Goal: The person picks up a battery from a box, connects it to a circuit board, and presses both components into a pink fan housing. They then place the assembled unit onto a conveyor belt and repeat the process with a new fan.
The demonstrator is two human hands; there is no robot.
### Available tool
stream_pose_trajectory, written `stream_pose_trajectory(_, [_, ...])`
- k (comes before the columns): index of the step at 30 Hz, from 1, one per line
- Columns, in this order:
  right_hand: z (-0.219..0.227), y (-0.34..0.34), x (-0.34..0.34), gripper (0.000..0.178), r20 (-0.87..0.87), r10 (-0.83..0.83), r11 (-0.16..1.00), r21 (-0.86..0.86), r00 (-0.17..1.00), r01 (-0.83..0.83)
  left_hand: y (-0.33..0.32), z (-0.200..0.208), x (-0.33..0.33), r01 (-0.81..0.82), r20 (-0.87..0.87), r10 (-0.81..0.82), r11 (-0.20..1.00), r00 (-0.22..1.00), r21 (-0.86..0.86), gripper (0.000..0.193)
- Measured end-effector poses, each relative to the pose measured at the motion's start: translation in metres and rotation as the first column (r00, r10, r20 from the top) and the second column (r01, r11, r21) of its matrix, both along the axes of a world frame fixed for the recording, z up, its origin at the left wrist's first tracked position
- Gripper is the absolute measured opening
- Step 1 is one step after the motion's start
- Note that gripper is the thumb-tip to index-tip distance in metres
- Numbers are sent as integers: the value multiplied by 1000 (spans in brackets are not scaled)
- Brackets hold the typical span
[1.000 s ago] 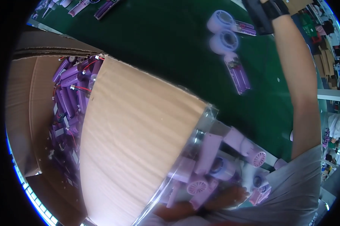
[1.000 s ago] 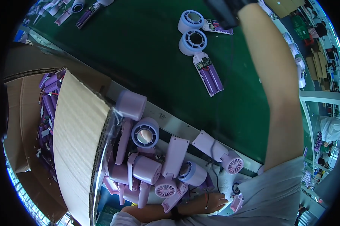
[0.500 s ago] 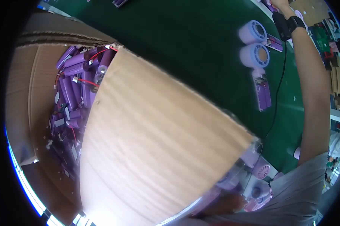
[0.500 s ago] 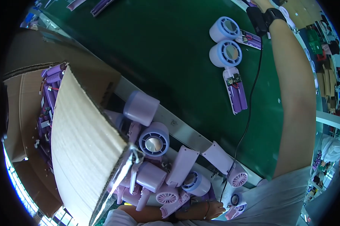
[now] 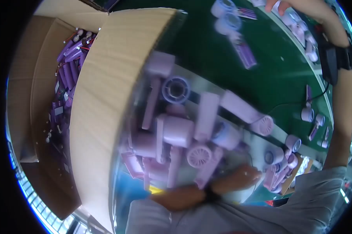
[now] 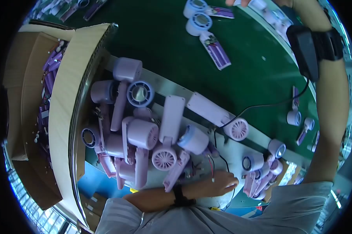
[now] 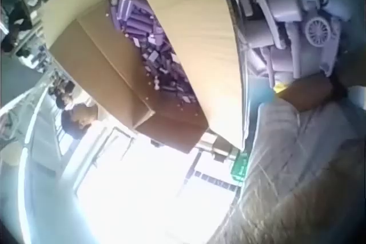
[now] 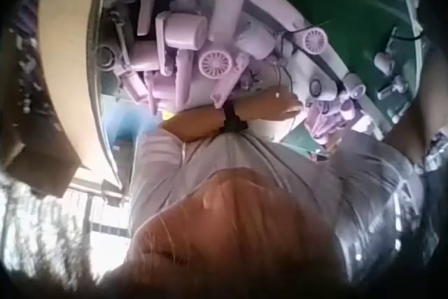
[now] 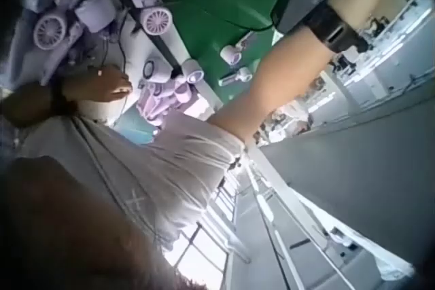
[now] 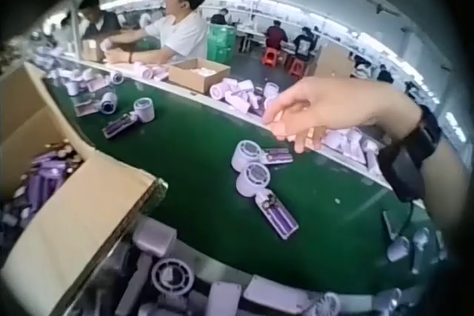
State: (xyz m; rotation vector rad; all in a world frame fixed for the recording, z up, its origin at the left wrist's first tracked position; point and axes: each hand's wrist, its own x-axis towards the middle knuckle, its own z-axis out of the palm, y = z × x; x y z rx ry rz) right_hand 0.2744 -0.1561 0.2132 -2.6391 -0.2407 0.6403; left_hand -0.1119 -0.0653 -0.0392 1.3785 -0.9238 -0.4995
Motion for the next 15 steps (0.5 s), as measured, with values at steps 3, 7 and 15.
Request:
stream_pose_trajectory(3, [39,16,-80,52,-58,-14,998,-55,998,11,8,3,28,101,-94,-96,993,991,56,16])
stream_pose_trajectory(7, [80,12,-186,48,96,18,956,291,995,-45,17,1,51,85,8,-86,993,996,82,26])
stream_pose_trajectory(15, [60,-75,-334,33,223,-405,838,478,887,263,16,15,82,205,352,-295,941,888,270,45])
